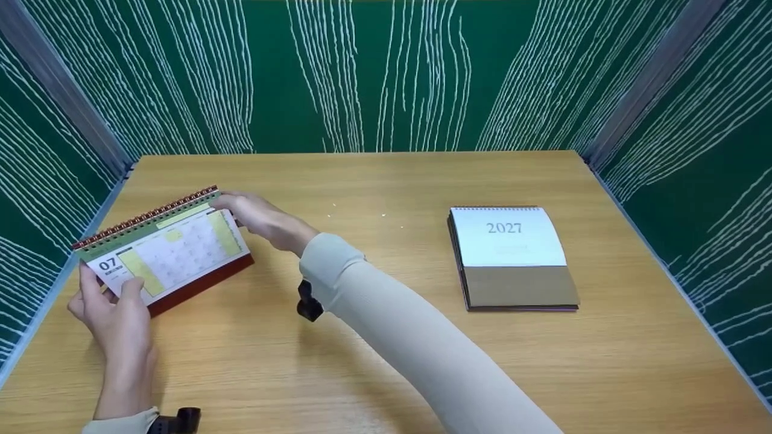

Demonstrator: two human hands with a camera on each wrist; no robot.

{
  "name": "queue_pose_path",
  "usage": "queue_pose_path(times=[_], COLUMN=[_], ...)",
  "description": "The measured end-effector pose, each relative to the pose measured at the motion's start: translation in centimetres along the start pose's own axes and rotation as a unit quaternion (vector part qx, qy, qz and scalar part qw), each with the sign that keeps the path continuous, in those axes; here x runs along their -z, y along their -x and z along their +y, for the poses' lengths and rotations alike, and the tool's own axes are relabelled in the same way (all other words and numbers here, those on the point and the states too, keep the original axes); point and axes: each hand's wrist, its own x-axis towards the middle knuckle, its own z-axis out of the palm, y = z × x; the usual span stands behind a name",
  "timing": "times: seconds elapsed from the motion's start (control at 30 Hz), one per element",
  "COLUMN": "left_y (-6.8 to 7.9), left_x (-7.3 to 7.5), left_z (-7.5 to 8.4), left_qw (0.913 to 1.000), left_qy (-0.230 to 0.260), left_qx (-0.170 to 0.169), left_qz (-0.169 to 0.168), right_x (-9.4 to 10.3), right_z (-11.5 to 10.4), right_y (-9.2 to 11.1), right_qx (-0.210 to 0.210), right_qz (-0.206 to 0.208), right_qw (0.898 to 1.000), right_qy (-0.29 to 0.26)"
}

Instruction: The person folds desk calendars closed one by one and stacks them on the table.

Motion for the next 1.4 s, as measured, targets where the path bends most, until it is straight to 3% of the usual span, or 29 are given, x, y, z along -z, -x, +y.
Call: queue_pose_path(times=[0.37,0.9,1.4], left_y=[0.3,0.1,0.1], left_x=[-0.2,-0.1,0.6], left_z=[0.3,0.3,-0.3], left_qw=[0.9997,0.9953,0.9958], left_qy=[0.019,0.079,0.092], left_qx=[0.002,-0.041,0.005], left_qz=[-0.013,-0.039,-0.001], right_x=[0.5,1.5,1.7], right_z=[-0.7,-2.2,-2.4], right_y=[-0.3,0.4,1.3], right_qx=[-0.012,0.011,0.034], right_qz=[-0.002,-0.010,-0.026], right_qw=[0.998,0.999,0.999], right_qy=[-0.060,-0.048,-0.021])
